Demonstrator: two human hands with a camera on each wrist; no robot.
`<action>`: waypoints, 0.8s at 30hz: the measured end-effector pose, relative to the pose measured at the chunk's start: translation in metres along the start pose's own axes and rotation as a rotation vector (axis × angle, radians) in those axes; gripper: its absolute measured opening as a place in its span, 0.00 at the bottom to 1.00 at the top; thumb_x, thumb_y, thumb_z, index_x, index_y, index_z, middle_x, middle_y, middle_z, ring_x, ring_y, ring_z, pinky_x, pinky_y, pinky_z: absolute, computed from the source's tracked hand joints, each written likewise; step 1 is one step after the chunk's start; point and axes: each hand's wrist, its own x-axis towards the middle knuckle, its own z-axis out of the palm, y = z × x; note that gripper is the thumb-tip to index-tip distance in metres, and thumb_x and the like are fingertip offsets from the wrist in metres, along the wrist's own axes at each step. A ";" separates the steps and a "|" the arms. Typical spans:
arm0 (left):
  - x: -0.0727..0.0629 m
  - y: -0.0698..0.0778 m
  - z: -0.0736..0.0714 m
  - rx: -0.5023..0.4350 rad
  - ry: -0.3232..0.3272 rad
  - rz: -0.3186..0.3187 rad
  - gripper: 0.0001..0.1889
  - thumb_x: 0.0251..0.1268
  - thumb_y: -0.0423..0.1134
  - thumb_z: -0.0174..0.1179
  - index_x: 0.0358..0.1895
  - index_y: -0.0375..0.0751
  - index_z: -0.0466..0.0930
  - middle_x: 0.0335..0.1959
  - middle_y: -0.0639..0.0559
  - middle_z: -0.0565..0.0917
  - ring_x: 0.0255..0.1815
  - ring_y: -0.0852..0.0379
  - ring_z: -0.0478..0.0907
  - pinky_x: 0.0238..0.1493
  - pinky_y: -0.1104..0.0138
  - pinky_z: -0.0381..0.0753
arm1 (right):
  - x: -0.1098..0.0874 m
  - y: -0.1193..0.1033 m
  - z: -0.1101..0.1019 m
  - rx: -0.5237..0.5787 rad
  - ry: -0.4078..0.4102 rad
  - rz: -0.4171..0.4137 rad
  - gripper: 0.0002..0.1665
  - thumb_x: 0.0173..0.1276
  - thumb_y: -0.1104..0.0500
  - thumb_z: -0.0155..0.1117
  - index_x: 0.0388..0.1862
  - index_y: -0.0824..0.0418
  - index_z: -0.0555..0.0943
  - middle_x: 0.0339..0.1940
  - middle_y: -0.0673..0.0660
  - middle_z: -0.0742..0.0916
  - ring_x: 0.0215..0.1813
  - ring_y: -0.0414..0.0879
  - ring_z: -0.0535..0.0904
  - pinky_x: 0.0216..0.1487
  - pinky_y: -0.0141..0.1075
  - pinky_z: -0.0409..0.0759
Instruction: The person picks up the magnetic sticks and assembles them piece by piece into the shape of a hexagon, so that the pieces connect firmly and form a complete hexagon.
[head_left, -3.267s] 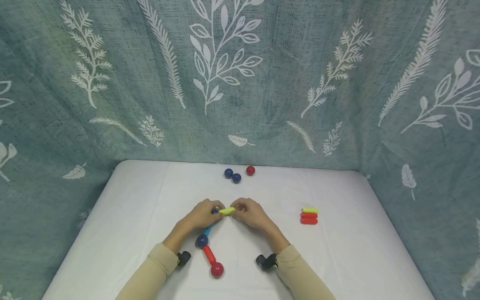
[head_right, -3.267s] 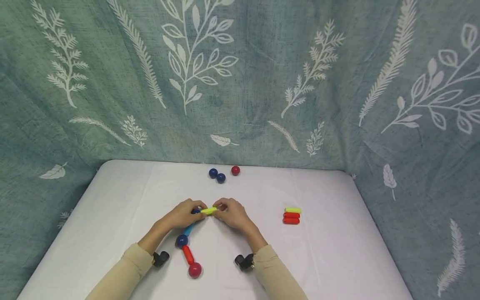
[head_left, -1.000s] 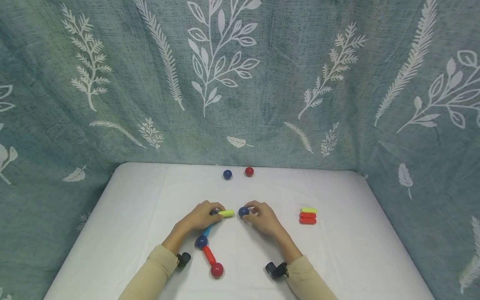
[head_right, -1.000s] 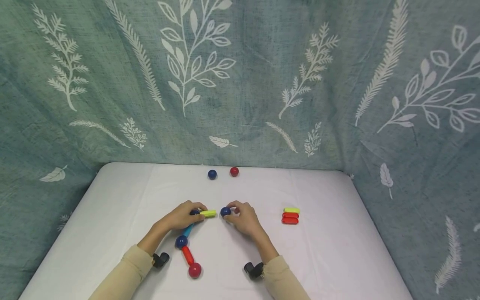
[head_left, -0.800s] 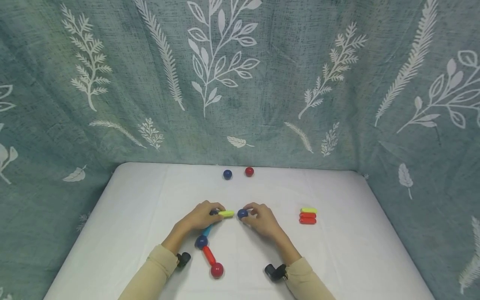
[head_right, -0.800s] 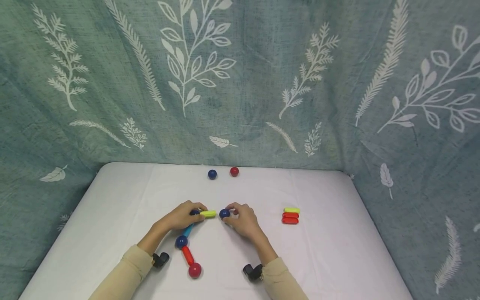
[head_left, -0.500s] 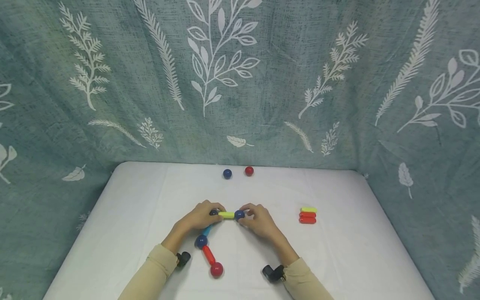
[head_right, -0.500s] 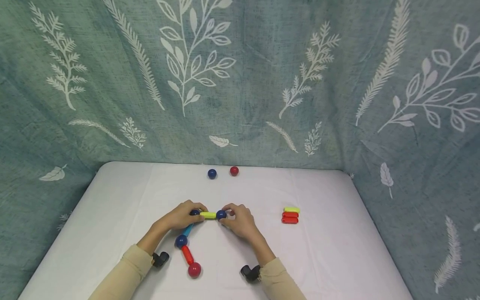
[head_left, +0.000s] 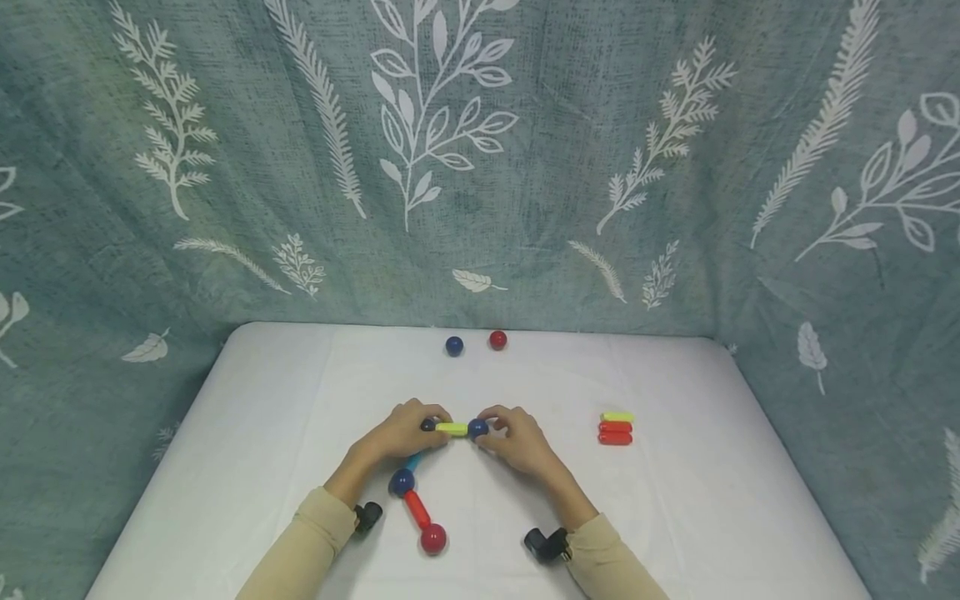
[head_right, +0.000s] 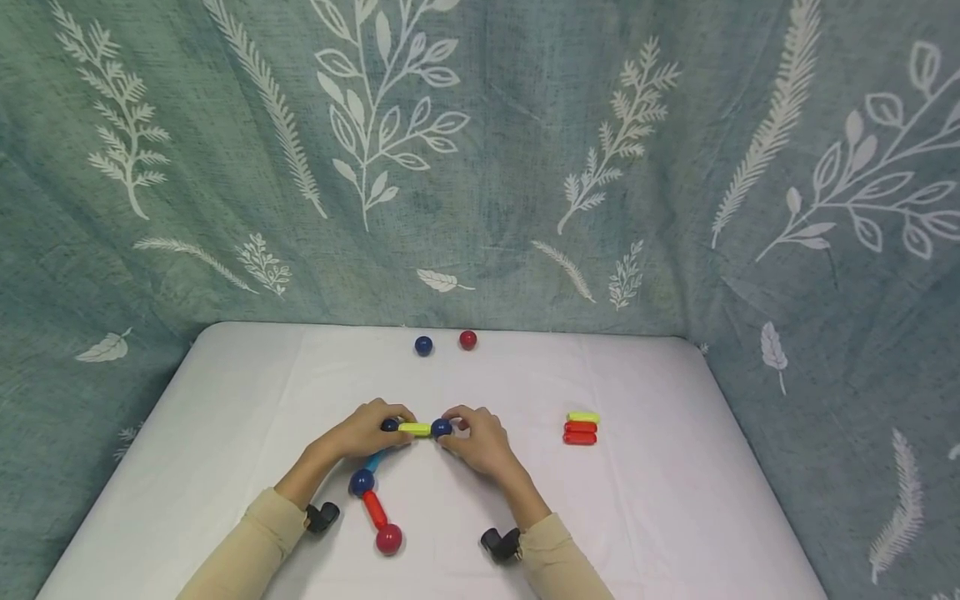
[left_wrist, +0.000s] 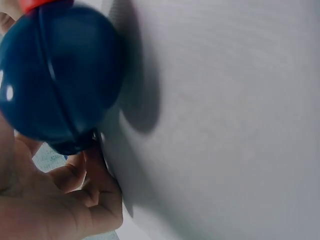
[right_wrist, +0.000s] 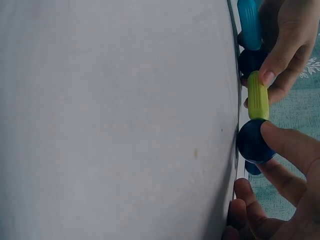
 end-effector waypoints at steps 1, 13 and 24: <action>0.000 0.000 0.000 0.006 -0.001 0.006 0.14 0.65 0.49 0.66 0.52 0.55 0.84 0.48 0.48 0.78 0.44 0.50 0.71 0.45 0.51 0.74 | 0.000 0.000 0.000 0.000 -0.002 0.001 0.19 0.66 0.52 0.71 0.55 0.52 0.83 0.46 0.57 0.82 0.43 0.49 0.75 0.40 0.43 0.74; 0.003 0.004 0.001 0.062 -0.023 0.025 0.13 0.66 0.48 0.66 0.52 0.55 0.84 0.45 0.50 0.82 0.46 0.48 0.76 0.48 0.44 0.76 | 0.002 -0.006 0.005 -0.001 -0.023 -0.014 0.21 0.66 0.50 0.70 0.57 0.50 0.83 0.47 0.57 0.82 0.49 0.53 0.76 0.42 0.47 0.75; 0.001 0.003 0.002 0.053 -0.016 0.013 0.11 0.68 0.48 0.64 0.51 0.57 0.84 0.46 0.52 0.84 0.47 0.47 0.78 0.51 0.38 0.73 | 0.000 -0.004 0.001 0.003 -0.012 -0.024 0.24 0.67 0.52 0.70 0.62 0.53 0.80 0.45 0.56 0.82 0.40 0.46 0.74 0.38 0.41 0.75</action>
